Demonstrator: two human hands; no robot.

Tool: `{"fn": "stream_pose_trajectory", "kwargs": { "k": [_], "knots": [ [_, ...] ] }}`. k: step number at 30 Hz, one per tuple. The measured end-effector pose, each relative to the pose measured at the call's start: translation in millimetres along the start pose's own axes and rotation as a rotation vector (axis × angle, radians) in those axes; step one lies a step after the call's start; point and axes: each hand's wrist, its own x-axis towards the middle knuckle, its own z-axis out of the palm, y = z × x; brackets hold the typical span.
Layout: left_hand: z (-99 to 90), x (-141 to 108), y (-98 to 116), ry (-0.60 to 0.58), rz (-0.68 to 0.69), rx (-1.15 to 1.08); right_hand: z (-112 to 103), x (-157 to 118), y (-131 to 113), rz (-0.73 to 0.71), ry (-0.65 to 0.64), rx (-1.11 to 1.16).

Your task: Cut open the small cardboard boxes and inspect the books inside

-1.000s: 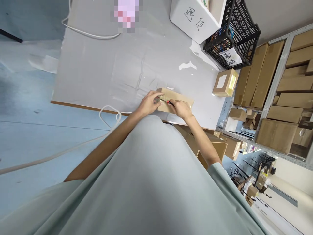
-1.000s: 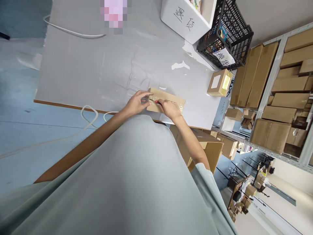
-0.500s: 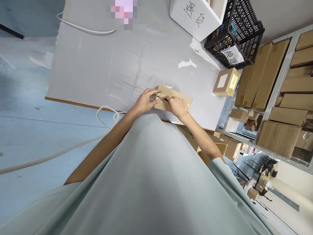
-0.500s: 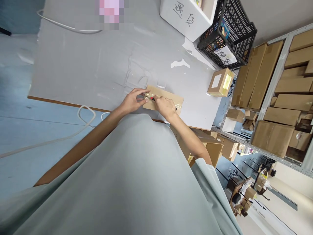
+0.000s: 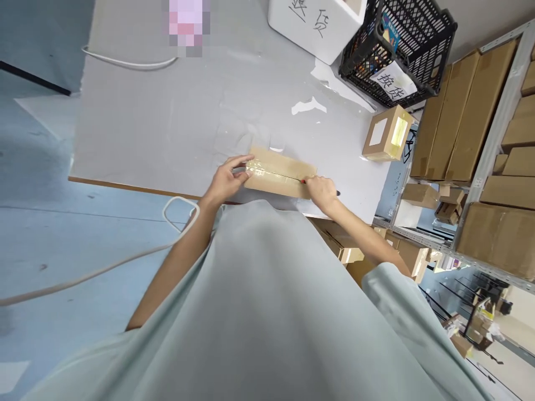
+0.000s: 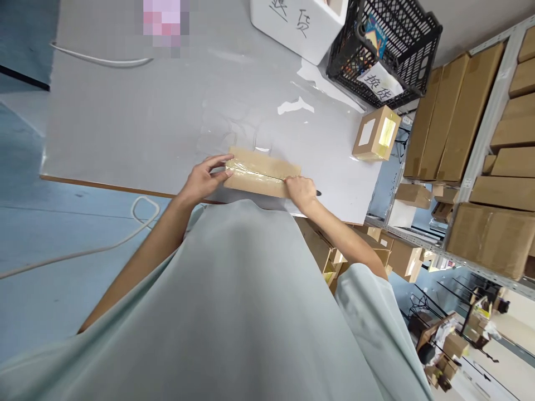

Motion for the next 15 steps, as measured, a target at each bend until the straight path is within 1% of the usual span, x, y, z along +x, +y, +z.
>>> {"fn": "stream_pose_trajectory", "kwargs": {
  "k": [2, 4, 7, 10, 13, 15],
  "knots": [
    [3.5, -1.3, 3.6, 0.033, -0.021, 0.018, 13.8, -10.5, 26.0, 0.038, -0.018, -0.007],
    [6.4, -2.6, 7.7, 0.061, -0.047, 0.032, 27.1, -15.7, 44.0, 0.048, -0.015, 0.005],
    [9.2, -3.9, 12.9, 0.092, -0.096, 0.019, 45.2, -14.5, 59.6, 0.035, 0.015, 0.053],
    [10.6, -3.8, 15.5, 0.109, -0.121, -0.027, 64.9, -11.1, 78.9, -0.013, 0.064, 0.147],
    [9.7, -3.7, 15.6, 0.135, -0.130, -0.033, 93.2, -9.7, 108.0, -0.054, 0.138, 0.343],
    [6.0, -4.2, 14.5, 0.177, -0.145, -0.016, 116.7, -6.1, 123.1, 0.005, 0.239, 0.599]
  ]
}}
